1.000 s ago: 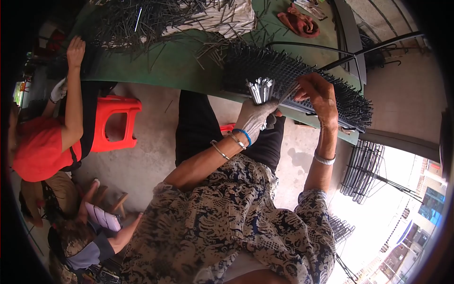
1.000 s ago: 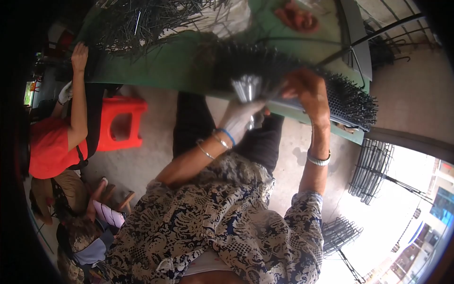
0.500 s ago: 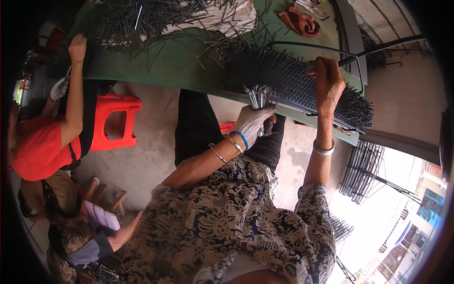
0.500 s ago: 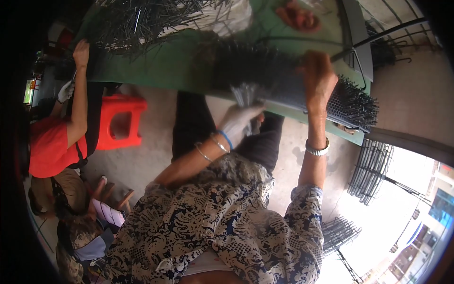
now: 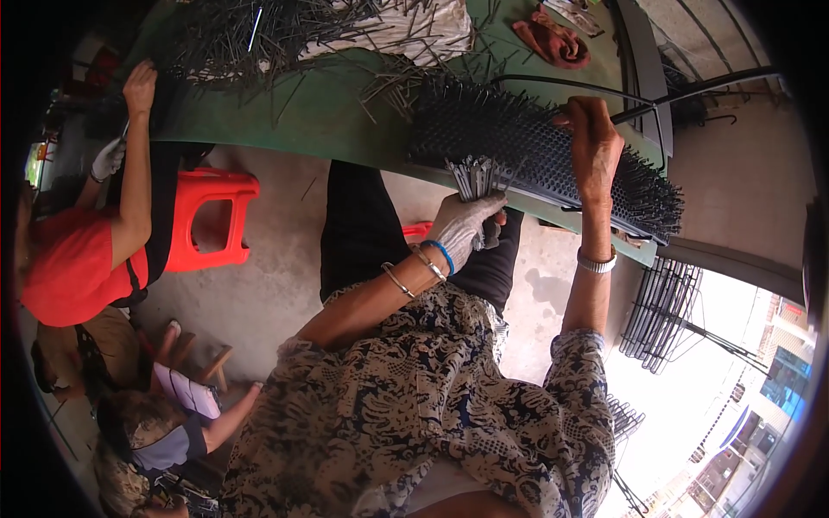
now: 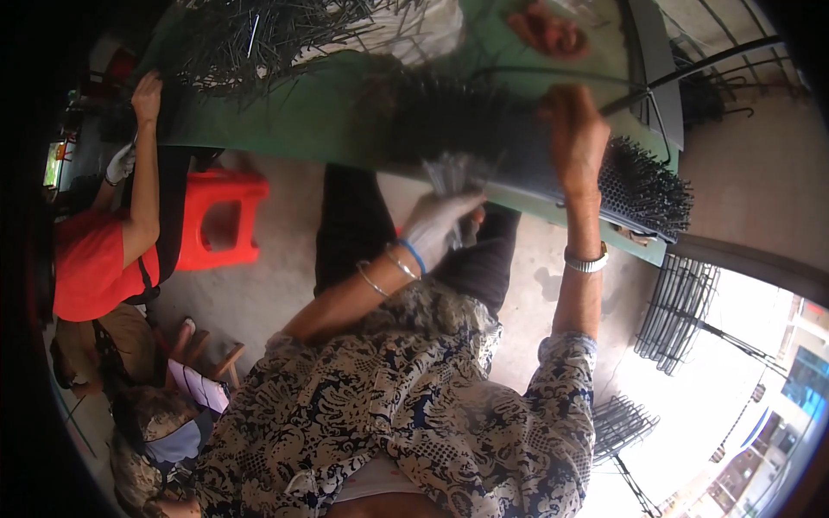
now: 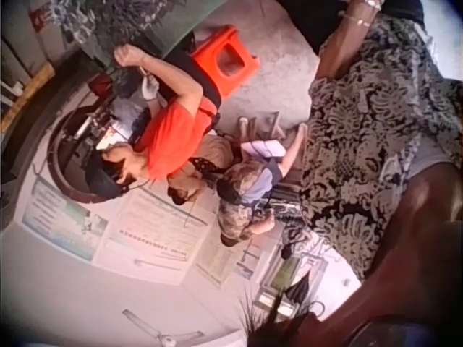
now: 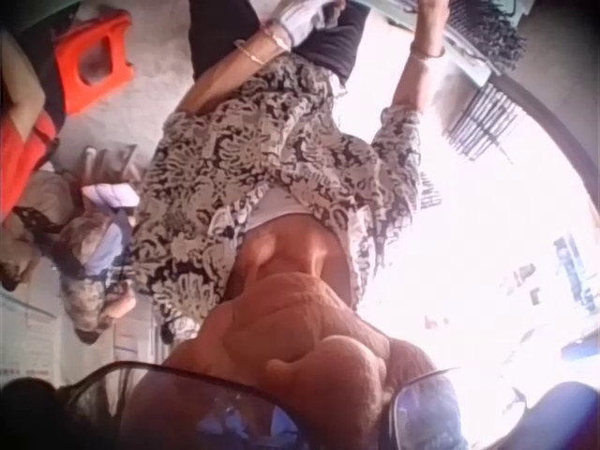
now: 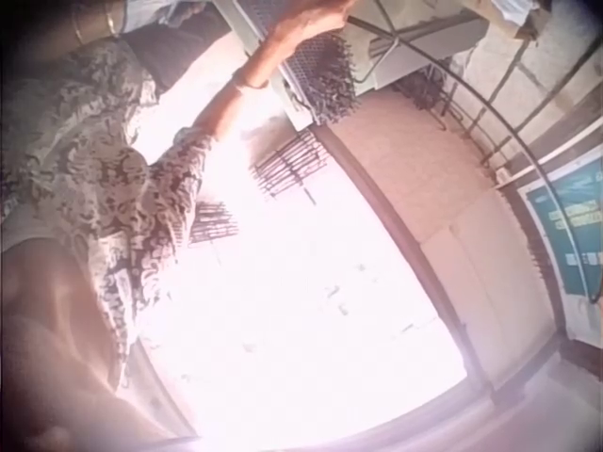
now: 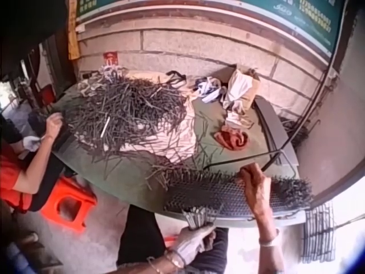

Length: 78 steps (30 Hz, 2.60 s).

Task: Assembling metal spike bundles into a base grid frame.

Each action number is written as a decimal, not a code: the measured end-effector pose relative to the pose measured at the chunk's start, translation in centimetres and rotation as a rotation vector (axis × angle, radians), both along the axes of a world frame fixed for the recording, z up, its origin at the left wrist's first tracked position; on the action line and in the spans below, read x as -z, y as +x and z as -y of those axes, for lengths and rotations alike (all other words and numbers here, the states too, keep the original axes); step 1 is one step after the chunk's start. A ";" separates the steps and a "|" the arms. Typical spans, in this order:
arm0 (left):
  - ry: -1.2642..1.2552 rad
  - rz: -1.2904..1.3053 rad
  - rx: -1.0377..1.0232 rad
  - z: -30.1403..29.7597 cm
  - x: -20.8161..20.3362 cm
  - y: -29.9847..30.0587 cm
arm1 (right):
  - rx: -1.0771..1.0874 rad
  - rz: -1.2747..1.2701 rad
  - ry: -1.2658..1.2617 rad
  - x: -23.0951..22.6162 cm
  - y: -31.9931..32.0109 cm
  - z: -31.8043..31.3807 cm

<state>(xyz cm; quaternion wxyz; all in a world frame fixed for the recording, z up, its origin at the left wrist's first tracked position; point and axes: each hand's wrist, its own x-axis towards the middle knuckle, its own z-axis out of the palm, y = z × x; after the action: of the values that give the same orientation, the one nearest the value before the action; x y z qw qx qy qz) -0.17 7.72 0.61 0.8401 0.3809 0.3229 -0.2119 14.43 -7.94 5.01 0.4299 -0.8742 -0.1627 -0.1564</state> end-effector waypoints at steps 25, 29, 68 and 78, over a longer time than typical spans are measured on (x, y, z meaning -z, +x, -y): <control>-0.006 0.045 -0.083 0.4 -0.7 0.4 | -0.113 0.270 -0.392 0.6 0.8 -0.4; -0.045 0.049 -0.109 0.5 -1.1 0.3 | -0.034 0.203 -0.409 0.1 0.6 -1.0; -0.127 0.152 0.008 1.0 -0.3 1.0 | -0.397 -0.804 0.252 -1.5 -4.9 1.0; -0.284 0.084 0.043 1.8 1.0 1.6 | 0.164 -0.008 0.188 0.6 -1.8 1.8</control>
<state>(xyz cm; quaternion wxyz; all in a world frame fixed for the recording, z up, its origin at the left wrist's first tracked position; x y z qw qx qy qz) 1.42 5.89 -0.37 0.8935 0.2736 0.2461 -0.2574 12.60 -9.71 4.43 0.4965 -0.8410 -0.0734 -0.2022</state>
